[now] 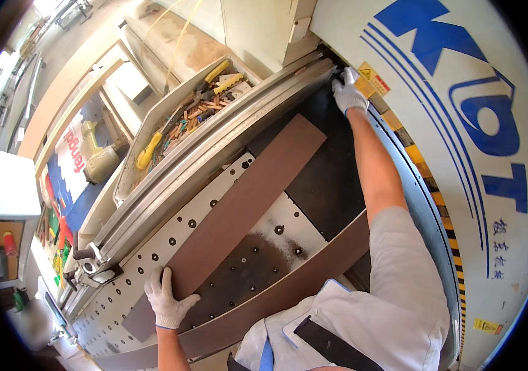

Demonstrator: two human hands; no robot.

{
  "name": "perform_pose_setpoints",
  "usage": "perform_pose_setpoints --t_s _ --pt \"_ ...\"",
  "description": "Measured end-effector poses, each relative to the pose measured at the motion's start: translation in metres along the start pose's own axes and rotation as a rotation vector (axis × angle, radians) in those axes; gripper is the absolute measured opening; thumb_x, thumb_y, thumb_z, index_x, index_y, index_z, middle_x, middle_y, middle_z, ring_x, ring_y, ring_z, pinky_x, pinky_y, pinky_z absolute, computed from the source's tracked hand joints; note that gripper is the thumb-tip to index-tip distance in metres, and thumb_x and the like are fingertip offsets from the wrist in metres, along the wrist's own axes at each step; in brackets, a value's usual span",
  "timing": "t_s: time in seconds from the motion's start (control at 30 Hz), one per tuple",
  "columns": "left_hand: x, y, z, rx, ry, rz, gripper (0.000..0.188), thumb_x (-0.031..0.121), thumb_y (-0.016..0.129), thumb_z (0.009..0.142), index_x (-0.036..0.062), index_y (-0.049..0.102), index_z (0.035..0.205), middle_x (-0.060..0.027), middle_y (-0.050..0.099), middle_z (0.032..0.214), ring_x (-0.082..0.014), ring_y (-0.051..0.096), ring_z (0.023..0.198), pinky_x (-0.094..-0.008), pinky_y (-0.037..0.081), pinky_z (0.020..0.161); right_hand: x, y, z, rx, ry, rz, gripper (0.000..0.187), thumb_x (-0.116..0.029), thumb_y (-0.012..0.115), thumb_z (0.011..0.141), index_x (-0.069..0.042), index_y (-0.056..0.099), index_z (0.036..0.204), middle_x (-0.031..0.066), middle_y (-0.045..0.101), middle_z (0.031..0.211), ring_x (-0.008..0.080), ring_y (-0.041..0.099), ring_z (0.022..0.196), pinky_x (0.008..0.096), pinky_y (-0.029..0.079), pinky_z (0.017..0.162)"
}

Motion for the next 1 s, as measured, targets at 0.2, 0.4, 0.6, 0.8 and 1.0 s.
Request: perform_pose_setpoints --t_s 0.2,0.4,0.6,0.8,1.0 --pt "0.002 0.000 0.026 0.002 0.017 0.001 0.098 0.053 0.094 0.069 0.0028 0.059 0.146 -0.0239 0.057 0.149 -0.0506 0.051 0.134 -0.0631 0.041 0.114 0.026 0.011 0.022 -0.061 0.053 -0.122 0.061 -0.048 0.054 0.108 -0.019 0.054 0.161 0.0266 0.052 0.163 0.0465 0.048 0.151 0.0539 0.039 0.125" --pt "0.030 0.013 0.070 0.128 0.130 -0.084 0.084 0.044 0.093 0.071 0.0028 0.065 0.139 -0.0251 0.059 0.144 -0.0498 0.056 0.125 -0.0612 0.046 0.106 -0.010 -0.087 -0.127 -0.139 0.088 -0.353 0.045 -0.053 0.055 0.106 -0.026 0.067 0.140 0.0156 0.057 0.155 0.0403 0.054 0.144 0.0589 0.049 0.113" --pt "0.110 0.035 0.152 0.134 0.202 -0.211 0.077 0.053 0.086 0.084 0.0042 0.067 0.141 -0.0256 0.063 0.134 -0.0468 0.060 0.124 -0.0579 0.048 0.109 -0.117 -0.105 -0.311 -0.316 -0.156 -0.289 0.059 -0.051 0.067 0.100 -0.026 0.062 0.154 0.0233 0.055 0.158 0.0472 0.055 0.140 0.0599 0.052 0.110" --pt "0.122 0.058 0.197 0.294 0.276 -0.173 0.071 0.047 0.088 0.077 0.0019 0.070 0.129 -0.0249 0.062 0.134 -0.0443 0.057 0.125 -0.0555 0.047 0.110 -0.168 -0.100 -0.388 -0.357 -0.768 -0.063 0.076 -0.049 0.084 0.083 -0.010 0.066 0.146 0.0244 0.056 0.153 0.0487 0.049 0.143 0.0612 0.039 0.121" --pt "0.085 0.046 0.192 0.296 0.357 -0.128 0.063 0.044 0.088 0.075 0.0001 0.071 0.117 -0.0184 0.063 0.120 -0.0385 0.059 0.115 -0.0505 0.049 0.103 -0.172 -0.090 -0.365 -0.425 -1.054 0.066 0.093 -0.049 0.094 0.068 -0.006 0.065 0.145 0.0279 0.049 0.158 0.0508 0.042 0.151 0.0634 0.030 0.127"
Point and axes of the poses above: each hand's wrist, its own z-axis towards the middle knuckle, its own y-axis out of the palm, x = y × z, the point moved 4 cm from there along z, towards the middle knuckle
